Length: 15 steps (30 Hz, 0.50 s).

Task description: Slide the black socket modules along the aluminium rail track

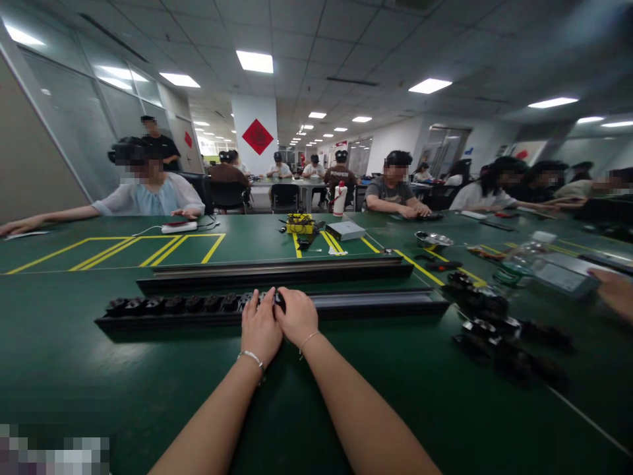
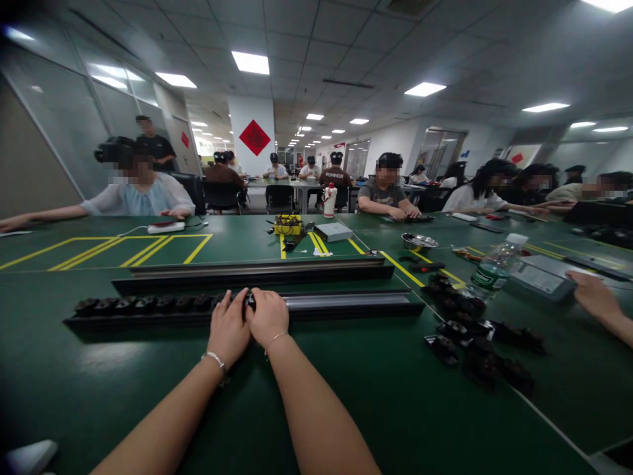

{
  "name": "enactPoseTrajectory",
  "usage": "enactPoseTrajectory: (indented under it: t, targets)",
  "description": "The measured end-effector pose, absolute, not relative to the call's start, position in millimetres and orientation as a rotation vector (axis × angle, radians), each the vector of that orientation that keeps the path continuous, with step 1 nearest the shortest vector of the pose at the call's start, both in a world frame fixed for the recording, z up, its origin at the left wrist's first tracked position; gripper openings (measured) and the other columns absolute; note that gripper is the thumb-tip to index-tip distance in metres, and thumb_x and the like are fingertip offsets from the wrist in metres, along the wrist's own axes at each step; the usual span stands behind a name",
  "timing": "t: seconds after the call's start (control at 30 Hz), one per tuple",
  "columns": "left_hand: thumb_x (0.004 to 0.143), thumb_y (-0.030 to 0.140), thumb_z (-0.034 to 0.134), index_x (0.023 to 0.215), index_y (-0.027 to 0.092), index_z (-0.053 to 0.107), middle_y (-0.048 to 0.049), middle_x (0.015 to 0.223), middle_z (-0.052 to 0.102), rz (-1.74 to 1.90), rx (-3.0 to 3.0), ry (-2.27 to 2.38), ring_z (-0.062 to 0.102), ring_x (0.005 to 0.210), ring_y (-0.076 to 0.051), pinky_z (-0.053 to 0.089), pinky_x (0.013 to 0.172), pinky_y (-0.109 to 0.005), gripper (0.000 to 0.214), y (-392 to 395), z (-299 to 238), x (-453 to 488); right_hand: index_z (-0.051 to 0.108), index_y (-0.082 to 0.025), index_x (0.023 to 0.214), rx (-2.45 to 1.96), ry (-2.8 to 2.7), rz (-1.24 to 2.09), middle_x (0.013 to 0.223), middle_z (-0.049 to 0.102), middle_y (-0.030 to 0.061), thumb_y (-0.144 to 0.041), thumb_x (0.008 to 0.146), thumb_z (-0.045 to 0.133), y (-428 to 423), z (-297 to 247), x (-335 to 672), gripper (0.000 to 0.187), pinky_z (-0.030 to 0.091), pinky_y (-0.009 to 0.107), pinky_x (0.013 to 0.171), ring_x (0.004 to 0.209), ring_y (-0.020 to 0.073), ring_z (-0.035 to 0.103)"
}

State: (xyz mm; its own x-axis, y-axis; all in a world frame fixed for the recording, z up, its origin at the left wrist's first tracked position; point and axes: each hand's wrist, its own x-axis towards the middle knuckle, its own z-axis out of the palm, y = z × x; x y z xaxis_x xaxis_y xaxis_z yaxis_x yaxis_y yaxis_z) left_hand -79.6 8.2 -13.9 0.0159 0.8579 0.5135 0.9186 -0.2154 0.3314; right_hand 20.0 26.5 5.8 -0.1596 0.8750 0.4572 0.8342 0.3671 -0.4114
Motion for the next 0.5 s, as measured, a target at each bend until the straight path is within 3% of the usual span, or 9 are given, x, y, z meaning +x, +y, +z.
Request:
enactPoseTrajectory:
  t: [0.23, 0.5]
  targets:
    - [0.083, 0.022, 0.033, 0.128, 0.02, 0.039, -0.0039, 0.129, 0.049, -0.978, -2.195, -1.925, 0.026, 0.129, -0.025, 0.018, 0.107, -0.048, 0.046, 8.1, -12.7, -76.9, 0.05, -0.025, 0.114, -1.584, -2.016, 0.023, 0.107, 0.061, 0.0031, -0.034, 0.084, 0.041, 21.8, 5.4, 20.0, 0.033, 0.034, 0.029, 0.084, 0.101, 0.0168, 0.051]
    - [0.084, 0.023, 0.032, 0.129, 0.023, 0.037, -0.0018, 0.13, 0.048, -0.963, -2.195, -1.931, 0.024, 0.13, -0.023, 0.017, 0.107, -0.046, 0.045, 7.8, -14.1, -74.2, 0.051, -0.026, 0.113, -1.635, -1.984, -0.004, 0.104, 0.062, 0.0026, -0.036, 0.083, 0.042, 24.1, 5.4, 20.5, 0.033, 0.034, 0.03, 0.078, 0.096, 0.0184, 0.053]
